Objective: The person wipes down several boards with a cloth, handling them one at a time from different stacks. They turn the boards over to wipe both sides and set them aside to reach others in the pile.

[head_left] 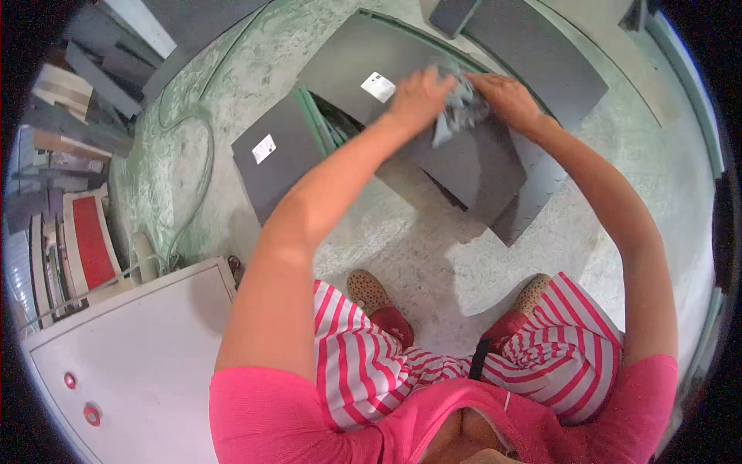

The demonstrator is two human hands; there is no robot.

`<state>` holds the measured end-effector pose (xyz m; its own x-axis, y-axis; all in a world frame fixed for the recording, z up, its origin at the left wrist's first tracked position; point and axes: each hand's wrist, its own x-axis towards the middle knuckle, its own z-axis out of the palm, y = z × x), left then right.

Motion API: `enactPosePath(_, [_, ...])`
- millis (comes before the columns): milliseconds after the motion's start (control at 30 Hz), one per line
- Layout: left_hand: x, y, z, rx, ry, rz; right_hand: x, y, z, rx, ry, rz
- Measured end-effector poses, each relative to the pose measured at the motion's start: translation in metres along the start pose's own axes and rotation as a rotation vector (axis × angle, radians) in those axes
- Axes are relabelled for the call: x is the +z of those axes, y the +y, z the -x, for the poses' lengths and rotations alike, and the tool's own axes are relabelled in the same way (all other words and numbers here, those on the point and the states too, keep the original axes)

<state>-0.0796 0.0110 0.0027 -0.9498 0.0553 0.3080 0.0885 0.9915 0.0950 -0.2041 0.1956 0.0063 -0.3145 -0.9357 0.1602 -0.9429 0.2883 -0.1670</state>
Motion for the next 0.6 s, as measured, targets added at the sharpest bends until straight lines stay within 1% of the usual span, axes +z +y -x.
enactPosePath(33, [0.000, -0.022, -0.008, -0.083, 0.005, -0.032, -0.005, -0.003, -0.004, 0.150, -0.112, -0.049])
enactPosePath(67, [0.001, -0.043, -0.013, -0.098, 0.005, -0.045, -0.002, -0.004, -0.005, 0.132, -0.110, -0.055])
enactPosePath(133, [-0.003, -0.072, -0.015, -0.423, 0.045, -0.103, 0.005, 0.000, 0.003, -0.034, 0.054, 0.021])
enactPosePath(167, [-0.004, -0.076, -0.011, -0.432, 0.048, -0.111, 0.012, -0.003, 0.011, -0.063, 0.037, 0.122])
enactPosePath(200, [-0.008, -0.072, -0.007, -0.453, -0.029, -0.074, 0.014, -0.008, 0.017, -0.074, 0.038, 0.120])
enactPosePath(233, [-0.013, -0.066, -0.002, -0.471, -0.106, -0.037, 0.016, -0.012, 0.022, -0.070, 0.046, 0.207])
enactPosePath(267, [-0.013, -0.052, 0.008, -0.391, -0.136, -0.014, 0.016, -0.014, 0.024, -0.062, 0.053, 0.295])
enactPosePath(300, [-0.017, -0.032, 0.024, -0.310, -0.168, 0.011, 0.018, -0.015, 0.024, -0.066, 0.052, 0.292])
enactPosePath(333, [-0.030, -0.007, 0.042, -0.197, -0.200, 0.097, 0.019, -0.015, 0.025, -0.043, 0.038, 0.275])
enactPosePath(367, [-0.037, 0.014, 0.055, -0.073, -0.251, 0.110, 0.021, -0.016, 0.026, -0.018, 0.023, 0.256])
enactPosePath(400, [-0.032, 0.034, 0.069, -0.001, -0.244, 0.115, 0.022, -0.015, 0.028, -0.019, 0.018, 0.253])
enactPosePath(433, [-0.036, 0.049, 0.081, 0.118, -0.190, 0.126, 0.022, -0.013, 0.027, -0.039, 0.030, 0.253])
enactPosePath(533, [-0.031, 0.032, 0.069, 0.133, -0.159, 0.092, 0.019, -0.012, 0.028, -0.058, 0.029, 0.266])
enactPosePath(567, [-0.030, 0.013, 0.054, 0.035, -0.268, 0.055, 0.021, -0.010, 0.028, -0.058, 0.028, 0.274])
enactPosePath(600, [-0.023, -0.013, 0.043, -0.047, -0.191, 0.043, 0.021, -0.008, 0.030, -0.060, 0.025, 0.284])
